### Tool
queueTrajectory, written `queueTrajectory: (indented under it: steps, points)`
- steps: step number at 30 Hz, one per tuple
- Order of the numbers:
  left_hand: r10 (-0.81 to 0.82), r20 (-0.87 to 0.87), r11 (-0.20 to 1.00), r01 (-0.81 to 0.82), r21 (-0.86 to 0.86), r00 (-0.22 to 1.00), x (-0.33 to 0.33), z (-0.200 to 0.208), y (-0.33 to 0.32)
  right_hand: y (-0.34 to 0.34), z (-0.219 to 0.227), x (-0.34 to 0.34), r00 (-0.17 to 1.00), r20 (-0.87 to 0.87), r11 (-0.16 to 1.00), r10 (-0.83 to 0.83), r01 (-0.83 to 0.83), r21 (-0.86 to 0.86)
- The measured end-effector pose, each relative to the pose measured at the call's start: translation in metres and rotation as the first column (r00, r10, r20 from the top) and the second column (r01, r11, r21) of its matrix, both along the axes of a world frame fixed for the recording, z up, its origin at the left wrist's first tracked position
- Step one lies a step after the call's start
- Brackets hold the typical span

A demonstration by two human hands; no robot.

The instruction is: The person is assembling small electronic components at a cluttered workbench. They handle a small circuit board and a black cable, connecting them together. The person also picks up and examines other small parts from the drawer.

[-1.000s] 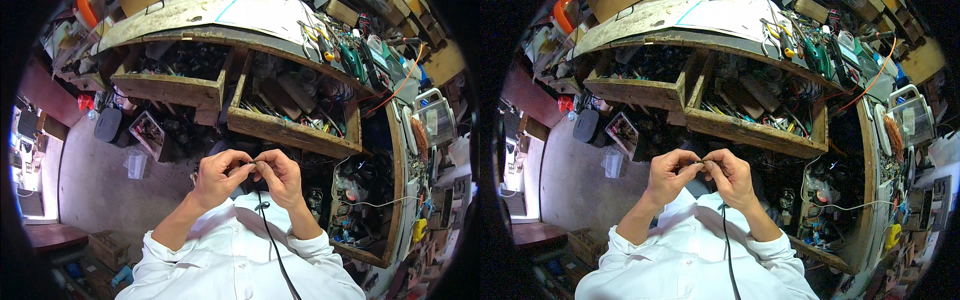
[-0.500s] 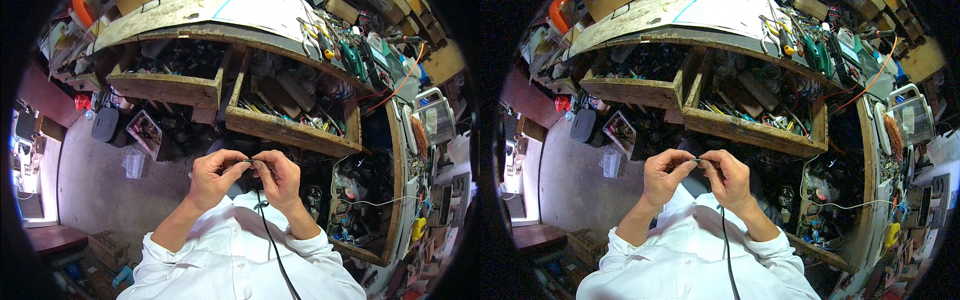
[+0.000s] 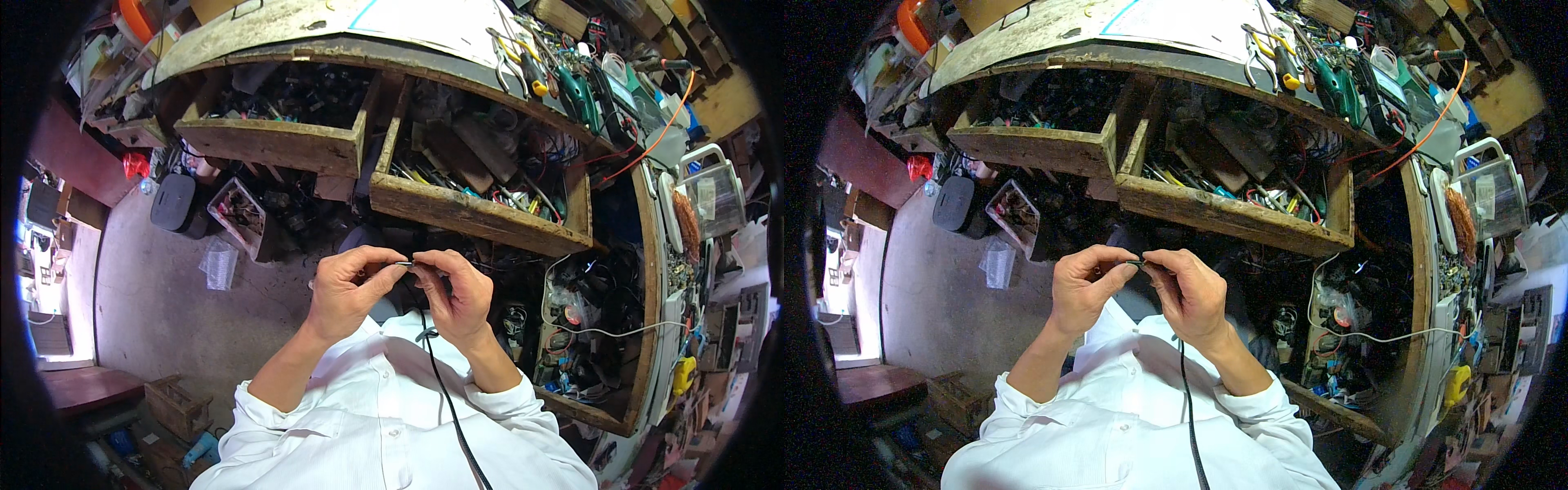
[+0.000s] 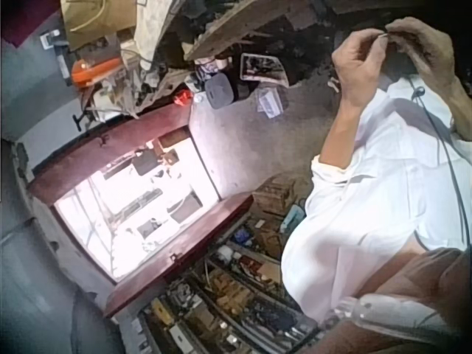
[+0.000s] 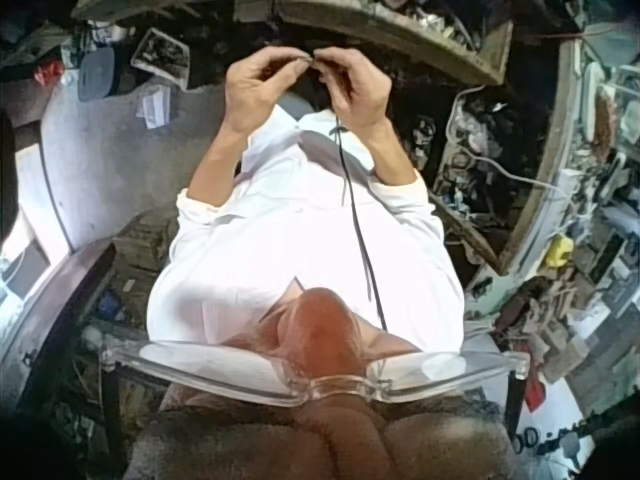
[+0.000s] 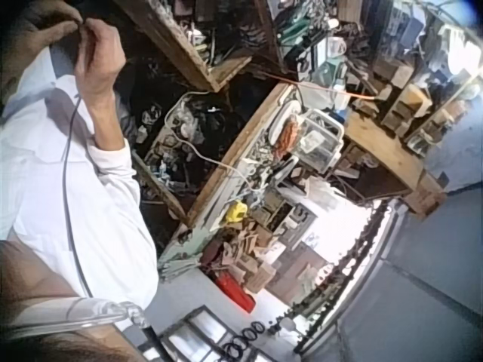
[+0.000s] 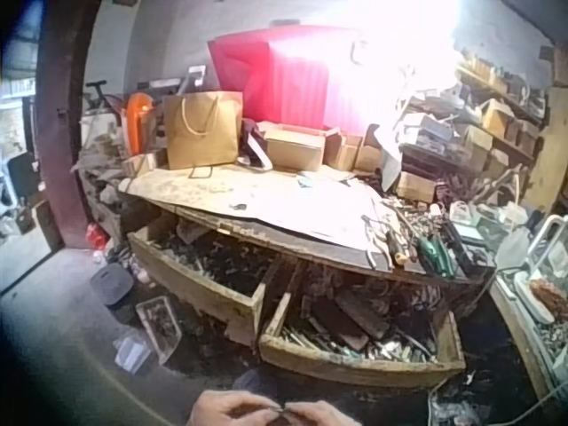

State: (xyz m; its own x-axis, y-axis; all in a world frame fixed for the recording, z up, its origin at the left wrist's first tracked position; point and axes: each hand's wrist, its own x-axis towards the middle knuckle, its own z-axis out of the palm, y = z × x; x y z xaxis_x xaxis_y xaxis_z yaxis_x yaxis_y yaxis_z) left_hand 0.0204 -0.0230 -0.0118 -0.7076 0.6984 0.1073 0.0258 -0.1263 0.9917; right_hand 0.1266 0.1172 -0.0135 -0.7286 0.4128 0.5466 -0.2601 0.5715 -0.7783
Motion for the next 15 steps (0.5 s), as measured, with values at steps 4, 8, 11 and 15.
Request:
queueTrajectory:
  steps: [4, 8, 11, 15]
  points:
    - [-0.026, 0.006, 1.000, 0.026, 0.014, 1.000, -0.002, -0.001, -0.002, 0.003, 0.002, -0.002, 1.000, -0.010, 0.997, 0.011, -0.010, 0.077]
    - [-0.069, 0.217, 0.996, 0.053, 0.078, 0.974, 0.000, -0.010, 0.002, 0.002, 0.000, -0.003, 0.999, -0.020, 0.986, 0.028, -0.025, 0.167]
    - [-0.230, 0.573, 0.971, 0.147, 0.188, 0.786, -0.003, -0.021, 0.000, 0.001, 0.000, -0.005, 0.997, 0.063, 0.978, 0.054, -0.065, 0.197]
    - [-0.235, 0.699, 0.971, 0.128, 0.202, 0.675, -0.001, -0.039, 0.004, 0.002, -0.007, -0.008, 0.974, 0.198, 0.962, 0.107, -0.152, 0.226]
